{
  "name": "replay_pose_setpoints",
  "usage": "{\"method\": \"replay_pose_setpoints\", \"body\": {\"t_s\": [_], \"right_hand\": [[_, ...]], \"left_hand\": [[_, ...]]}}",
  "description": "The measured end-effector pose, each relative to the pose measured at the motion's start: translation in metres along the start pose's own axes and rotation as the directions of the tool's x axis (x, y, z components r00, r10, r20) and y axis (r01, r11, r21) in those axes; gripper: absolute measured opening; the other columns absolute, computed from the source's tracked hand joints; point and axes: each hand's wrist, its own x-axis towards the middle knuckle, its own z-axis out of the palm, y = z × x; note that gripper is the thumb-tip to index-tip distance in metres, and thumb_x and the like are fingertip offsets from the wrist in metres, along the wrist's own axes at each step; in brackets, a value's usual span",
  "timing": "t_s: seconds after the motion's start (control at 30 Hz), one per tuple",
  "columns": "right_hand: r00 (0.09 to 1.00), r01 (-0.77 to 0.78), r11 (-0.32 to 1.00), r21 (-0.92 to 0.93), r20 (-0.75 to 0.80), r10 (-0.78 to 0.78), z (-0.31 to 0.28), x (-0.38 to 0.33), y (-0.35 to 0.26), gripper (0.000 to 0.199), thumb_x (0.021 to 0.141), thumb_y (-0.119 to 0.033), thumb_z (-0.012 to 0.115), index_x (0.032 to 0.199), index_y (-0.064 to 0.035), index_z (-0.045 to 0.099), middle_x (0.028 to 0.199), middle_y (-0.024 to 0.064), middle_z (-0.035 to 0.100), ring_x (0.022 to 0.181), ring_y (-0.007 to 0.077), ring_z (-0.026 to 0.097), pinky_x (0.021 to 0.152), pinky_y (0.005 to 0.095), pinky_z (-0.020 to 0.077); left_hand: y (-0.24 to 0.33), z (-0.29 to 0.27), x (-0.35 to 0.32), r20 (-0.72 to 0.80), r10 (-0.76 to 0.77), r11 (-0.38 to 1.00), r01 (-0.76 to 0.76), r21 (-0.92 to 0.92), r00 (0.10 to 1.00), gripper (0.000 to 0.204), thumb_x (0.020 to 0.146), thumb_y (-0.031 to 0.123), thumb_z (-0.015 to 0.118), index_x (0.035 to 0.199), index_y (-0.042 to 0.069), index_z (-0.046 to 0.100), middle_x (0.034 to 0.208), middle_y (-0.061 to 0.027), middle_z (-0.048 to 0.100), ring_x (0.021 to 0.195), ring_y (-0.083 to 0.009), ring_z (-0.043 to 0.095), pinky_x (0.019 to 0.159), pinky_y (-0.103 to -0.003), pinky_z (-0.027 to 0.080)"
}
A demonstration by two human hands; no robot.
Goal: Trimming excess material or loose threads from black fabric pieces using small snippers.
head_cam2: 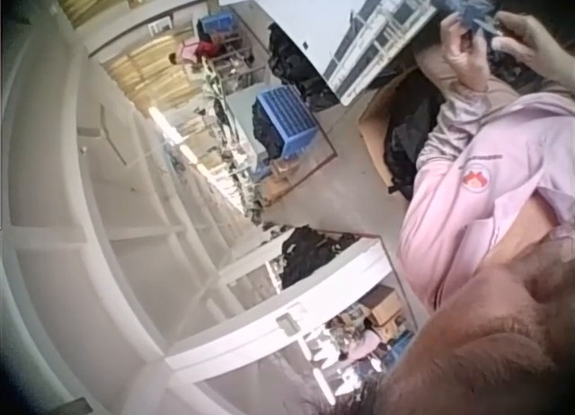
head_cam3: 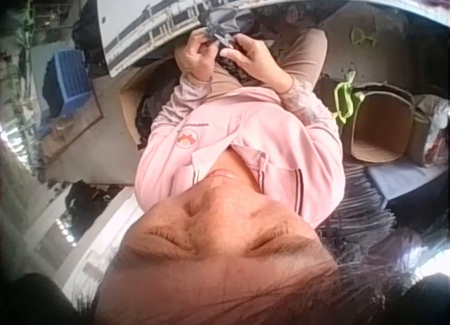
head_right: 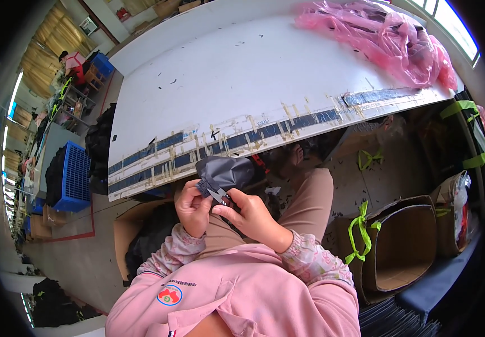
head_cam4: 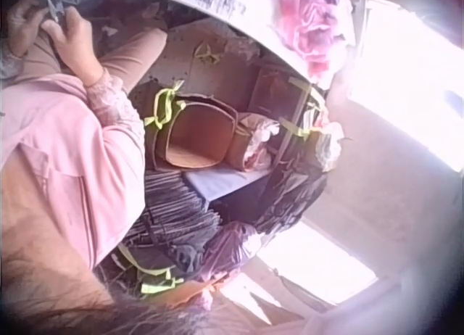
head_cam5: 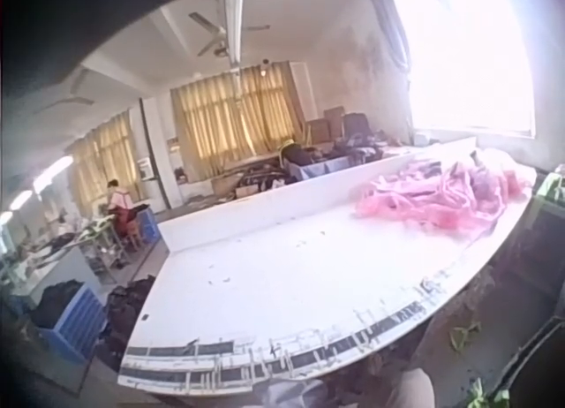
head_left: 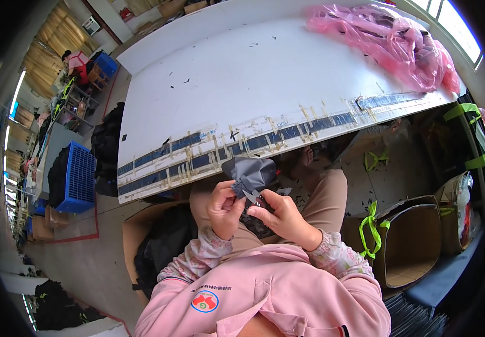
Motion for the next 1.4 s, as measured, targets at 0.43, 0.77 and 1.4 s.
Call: {"method": "replay_pose_setpoints", "body": {"t_s": [0.43,0.77,1.4], "right_hand": [[0.993,0.100,0.989,-0.113,-0.049,-0.106,-0.002,0.002,-0.002,0.036,0.086,-0.028,0.070,0.075,0.0000,0.049,0.056,0.0164,0.047,0.046,0.0289,0.040,0.044,0.0350,0.0371],[0.995,0.086,0.993,-0.086,-0.038,-0.089,-0.004,0.000,-0.005,0.035,0.088,-0.026,0.069,0.074,0.0009,0.050,0.054,0.0165,0.043,0.046,0.0253,0.036,0.043,0.0347,0.0355],[0.945,-0.167,0.984,0.055,0.292,0.144,-0.045,0.002,-0.006,0.042,0.089,-0.037,0.066,0.079,0.0022,0.057,0.059,0.0043,0.041,0.059,0.0092,0.036,0.050,0.0311,0.0353]], "left_hand": [[-0.001,0.003,-0.003,0.030,0.004,0.998,-0.005,0.061,1.000,0.013,0.084,-0.009,0.062,0.096,-0.005,0.061,0.114,-0.0095,0.056,0.090,-0.0120,0.061,0.077,-0.023,0.050],[-0.004,-0.002,-0.007,0.107,-0.021,0.999,0.016,0.046,0.994,0.015,0.083,-0.010,0.062,0.097,-0.005,0.061,0.114,-0.0101,0.056,0.090,-0.0117,0.061,0.076,-0.022,0.050],[0.006,-0.023,0.025,0.518,-0.277,0.813,0.485,-0.323,0.809,0.011,0.079,-0.006,0.060,0.089,-0.002,0.062,0.097,-0.0070,0.059,0.092,-0.0150,0.057,0.085,-0.028,0.046]]}}
